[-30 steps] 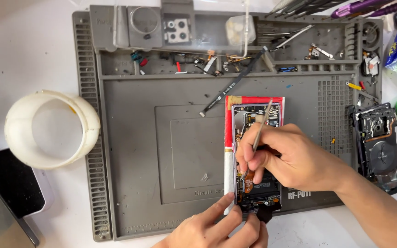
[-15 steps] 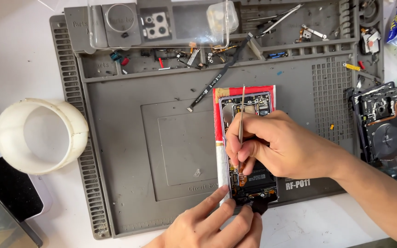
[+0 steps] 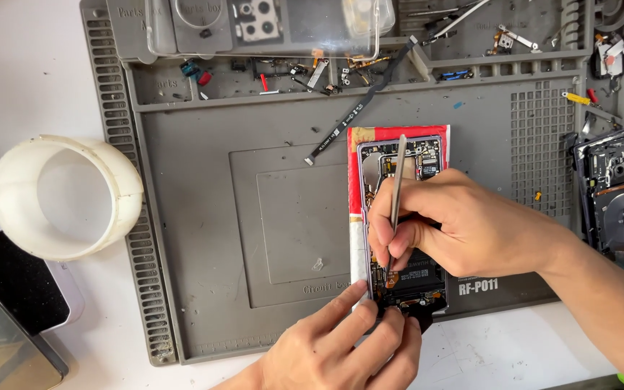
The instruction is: Assembling internal components of a smartphone, specifically connecting ribbon cables and seating the motherboard.
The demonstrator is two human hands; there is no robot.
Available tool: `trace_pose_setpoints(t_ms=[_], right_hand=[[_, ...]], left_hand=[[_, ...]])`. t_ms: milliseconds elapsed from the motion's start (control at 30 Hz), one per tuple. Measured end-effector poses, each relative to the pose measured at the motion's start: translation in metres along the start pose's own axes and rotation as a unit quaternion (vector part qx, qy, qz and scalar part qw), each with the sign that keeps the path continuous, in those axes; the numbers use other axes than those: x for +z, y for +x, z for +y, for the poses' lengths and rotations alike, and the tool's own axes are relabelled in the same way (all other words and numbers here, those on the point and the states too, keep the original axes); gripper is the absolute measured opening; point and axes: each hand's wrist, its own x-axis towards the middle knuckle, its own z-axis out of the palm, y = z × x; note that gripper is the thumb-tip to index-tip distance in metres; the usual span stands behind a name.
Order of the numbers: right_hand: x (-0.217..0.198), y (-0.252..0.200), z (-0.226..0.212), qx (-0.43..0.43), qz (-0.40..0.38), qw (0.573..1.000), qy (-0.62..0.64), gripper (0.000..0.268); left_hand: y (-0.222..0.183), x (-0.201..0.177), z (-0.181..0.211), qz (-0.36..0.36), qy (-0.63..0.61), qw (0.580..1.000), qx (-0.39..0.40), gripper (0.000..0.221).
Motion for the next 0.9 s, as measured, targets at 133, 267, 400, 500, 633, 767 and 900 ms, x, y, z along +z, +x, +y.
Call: trace_pose_setpoints(t_ms=[133,267,400,500,633,767,900], right_hand=[[0.000,0.000,-0.001,-0.016,0.002,1.000,0.003,0.026],[0.002,-0.001,-0.001,-0.018,0.012,1.000,0.020,0.023],[0.003,-0.001,-0.002,-0.033,0.024,0.999,0.021,0.021],[0.004,-0.002,-0.002,-0.036,0.031,0.999,0.012,0.025],[0.005,-0.003,-0.001,-0.031,0.041,0.999,0.008,0.024],[0.005,-0.004,0.000,-0.042,0.051,0.998,0.009,0.022],[0.004,-0.005,0.002,-0.048,0.057,0.997,0.009,0.024]], left_hand=[[0.001,0.000,0.000,0.001,-0.003,1.000,0.003,0.004],[0.002,-0.003,-0.002,-0.005,-0.020,1.000,0.011,0.004],[0.003,-0.004,-0.004,-0.006,-0.019,1.000,0.017,0.004],[0.005,-0.006,-0.006,-0.013,-0.026,0.999,0.023,0.006],[0.007,-0.013,-0.010,-0.034,0.000,0.999,0.030,0.006],[0.009,-0.021,-0.018,-0.049,0.012,0.999,0.015,0.027],[0.020,-0.023,-0.032,-0.052,-0.048,0.997,-0.028,0.037]])
